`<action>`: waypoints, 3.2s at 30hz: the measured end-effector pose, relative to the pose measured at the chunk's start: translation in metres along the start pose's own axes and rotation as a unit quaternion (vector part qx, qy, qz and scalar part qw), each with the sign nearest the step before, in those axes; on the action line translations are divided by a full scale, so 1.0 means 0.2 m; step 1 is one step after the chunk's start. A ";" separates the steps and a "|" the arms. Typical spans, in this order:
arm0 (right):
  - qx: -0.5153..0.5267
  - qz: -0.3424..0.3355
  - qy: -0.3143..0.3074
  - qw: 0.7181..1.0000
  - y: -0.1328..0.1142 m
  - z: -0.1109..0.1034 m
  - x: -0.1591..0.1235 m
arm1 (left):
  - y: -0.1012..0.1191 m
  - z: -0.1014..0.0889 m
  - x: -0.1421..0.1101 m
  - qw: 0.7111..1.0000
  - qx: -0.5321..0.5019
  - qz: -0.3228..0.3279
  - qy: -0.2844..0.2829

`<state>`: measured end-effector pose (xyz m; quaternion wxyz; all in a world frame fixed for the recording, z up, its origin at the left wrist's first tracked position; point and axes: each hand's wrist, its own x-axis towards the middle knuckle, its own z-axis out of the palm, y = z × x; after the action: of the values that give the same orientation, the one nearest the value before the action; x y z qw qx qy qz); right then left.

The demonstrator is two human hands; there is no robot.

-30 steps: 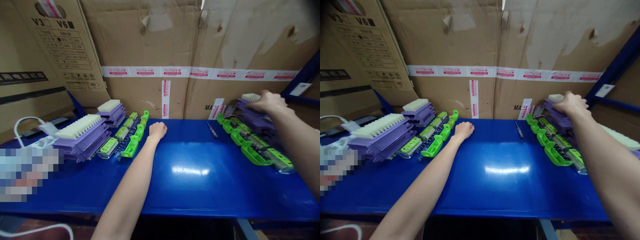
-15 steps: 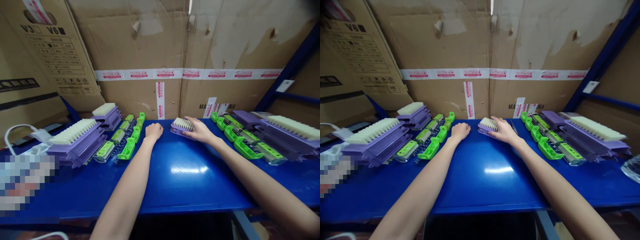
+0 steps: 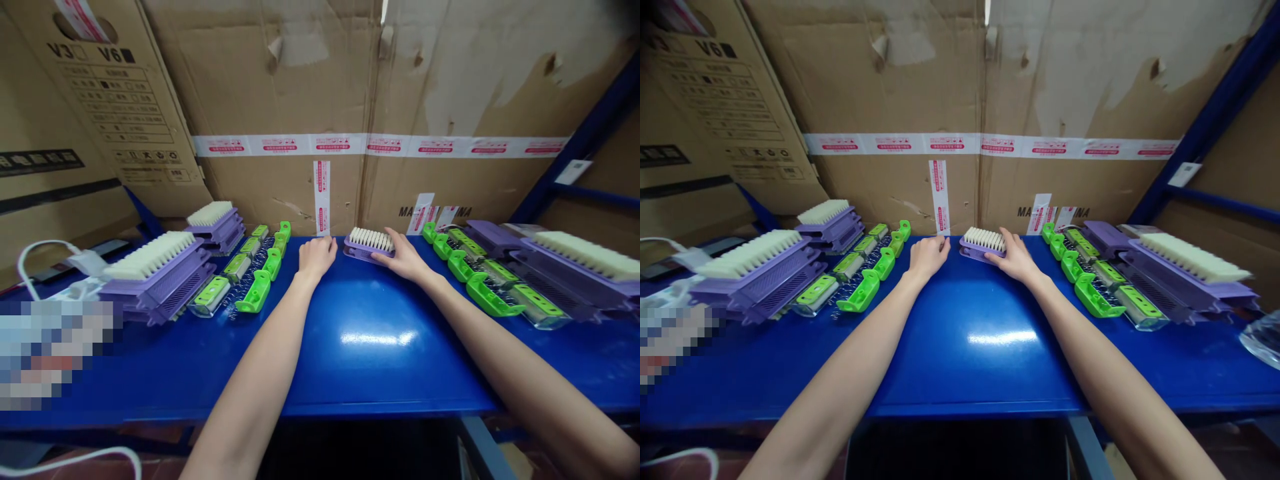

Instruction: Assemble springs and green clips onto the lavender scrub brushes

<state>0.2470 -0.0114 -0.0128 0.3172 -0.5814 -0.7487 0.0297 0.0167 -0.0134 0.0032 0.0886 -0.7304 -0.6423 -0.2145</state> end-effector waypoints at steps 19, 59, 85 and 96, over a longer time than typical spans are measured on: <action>-0.212 0.001 0.113 0.971 -0.01 -0.05 -0.04 | 0.16 -0.18 -0.05 0.987 0.033 0.143 -0.072; -0.299 0.067 0.026 0.952 0.09 -0.09 -0.01 | 0.02 -0.02 -0.03 0.990 0.025 0.136 0.009; -0.317 0.200 0.077 0.924 0.20 -0.01 0.09 | 0.01 -0.01 -0.03 0.991 0.017 0.133 0.014; -0.334 0.090 0.108 0.932 0.22 -0.01 0.08 | 0.01 -0.01 -0.03 0.991 0.016 0.132 0.014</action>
<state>0.2831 0.0156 -0.0223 0.1794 -0.7185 -0.6212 -0.2562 0.0187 -0.0207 0.0023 0.1364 -0.8044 -0.5423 -0.2009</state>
